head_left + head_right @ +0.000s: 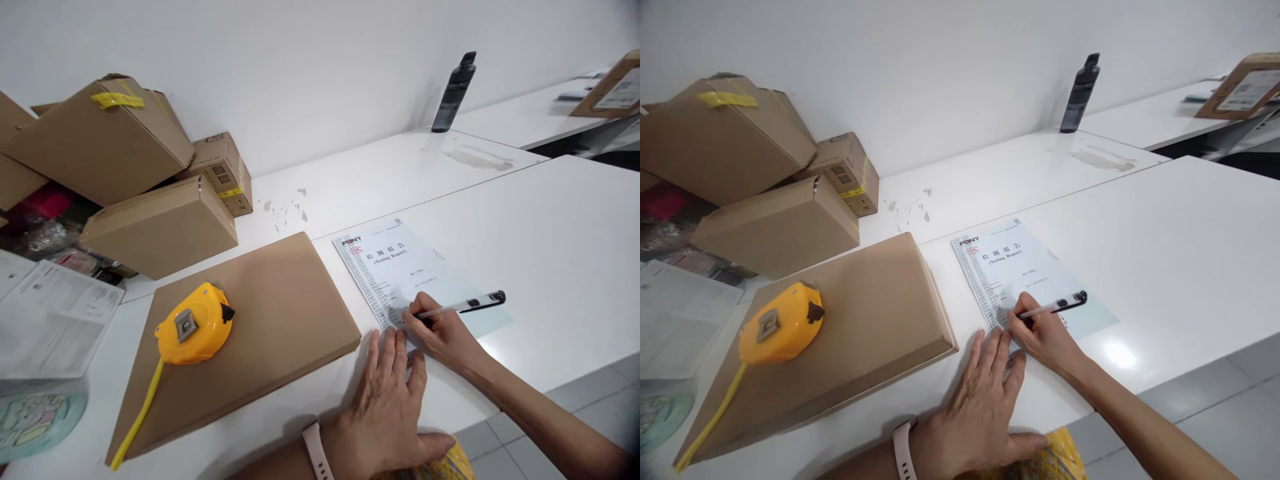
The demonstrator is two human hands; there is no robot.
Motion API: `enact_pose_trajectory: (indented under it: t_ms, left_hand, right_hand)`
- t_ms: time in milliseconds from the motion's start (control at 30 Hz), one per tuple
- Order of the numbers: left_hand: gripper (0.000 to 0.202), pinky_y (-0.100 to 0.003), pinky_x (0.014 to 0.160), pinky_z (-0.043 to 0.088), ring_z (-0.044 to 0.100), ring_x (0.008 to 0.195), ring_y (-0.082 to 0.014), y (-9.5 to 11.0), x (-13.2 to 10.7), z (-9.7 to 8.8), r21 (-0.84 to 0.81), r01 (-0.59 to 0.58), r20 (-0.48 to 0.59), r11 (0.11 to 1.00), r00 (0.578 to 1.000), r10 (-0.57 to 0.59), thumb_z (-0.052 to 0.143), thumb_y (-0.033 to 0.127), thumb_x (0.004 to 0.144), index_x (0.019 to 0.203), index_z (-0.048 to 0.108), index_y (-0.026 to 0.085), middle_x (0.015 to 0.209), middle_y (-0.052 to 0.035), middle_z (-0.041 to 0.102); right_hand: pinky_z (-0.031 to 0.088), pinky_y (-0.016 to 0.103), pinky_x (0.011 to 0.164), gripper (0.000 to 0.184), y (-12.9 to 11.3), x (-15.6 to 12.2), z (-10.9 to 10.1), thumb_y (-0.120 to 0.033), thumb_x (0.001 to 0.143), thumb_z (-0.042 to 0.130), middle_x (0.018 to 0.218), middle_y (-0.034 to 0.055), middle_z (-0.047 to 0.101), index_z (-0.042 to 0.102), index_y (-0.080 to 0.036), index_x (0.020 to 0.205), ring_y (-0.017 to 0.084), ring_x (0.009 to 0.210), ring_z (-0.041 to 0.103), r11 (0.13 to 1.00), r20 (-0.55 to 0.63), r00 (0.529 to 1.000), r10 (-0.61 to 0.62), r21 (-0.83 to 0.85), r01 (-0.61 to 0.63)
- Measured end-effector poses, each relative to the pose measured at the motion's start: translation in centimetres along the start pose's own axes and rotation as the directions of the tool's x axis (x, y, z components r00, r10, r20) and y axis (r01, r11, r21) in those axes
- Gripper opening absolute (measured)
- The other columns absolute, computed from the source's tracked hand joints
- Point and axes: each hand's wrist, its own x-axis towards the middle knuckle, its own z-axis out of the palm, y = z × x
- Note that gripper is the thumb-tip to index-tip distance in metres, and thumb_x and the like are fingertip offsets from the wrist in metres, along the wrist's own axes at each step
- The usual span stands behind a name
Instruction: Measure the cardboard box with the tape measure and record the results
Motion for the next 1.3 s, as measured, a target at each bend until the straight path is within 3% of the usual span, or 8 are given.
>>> enact_pose_trajectory:
  t_ms: [700,1300]
  left_hand:
    - [0.097,-0.055,0.125,0.025,0.031,0.153,-0.0419,-0.02,0.07,0.23,0.042,-0.004,-0.020,0.999,1.000,0.005,0.015,0.079,0.096,0.150,0.038,0.002,0.157,-0.0325,0.041]
    - [0.091,-0.056,0.125,0.024,0.030,0.153,-0.0418,-0.02,0.05,0.26,0.030,0.003,-0.011,1.000,1.000,-0.003,0.021,0.075,0.099,0.150,0.038,0.001,0.157,-0.0323,0.041]
  right_hand:
    - [0.030,0.030,0.051,0.028,-0.39,-0.02,-0.12,-0.044,0.093,0.051,0.060,-0.0053,0.043,0.043,-0.027,0.073,0.013,0.053,0.035,0.999,-0.016,1.000,0.027,-0.036,-0.028]
    - [0.031,0.030,0.050,0.026,-0.38,0.05,-0.12,-0.043,0.092,0.054,0.058,-0.0058,0.043,0.043,-0.027,0.073,0.013,0.051,0.036,0.998,-0.037,0.999,0.040,-0.037,-0.041]
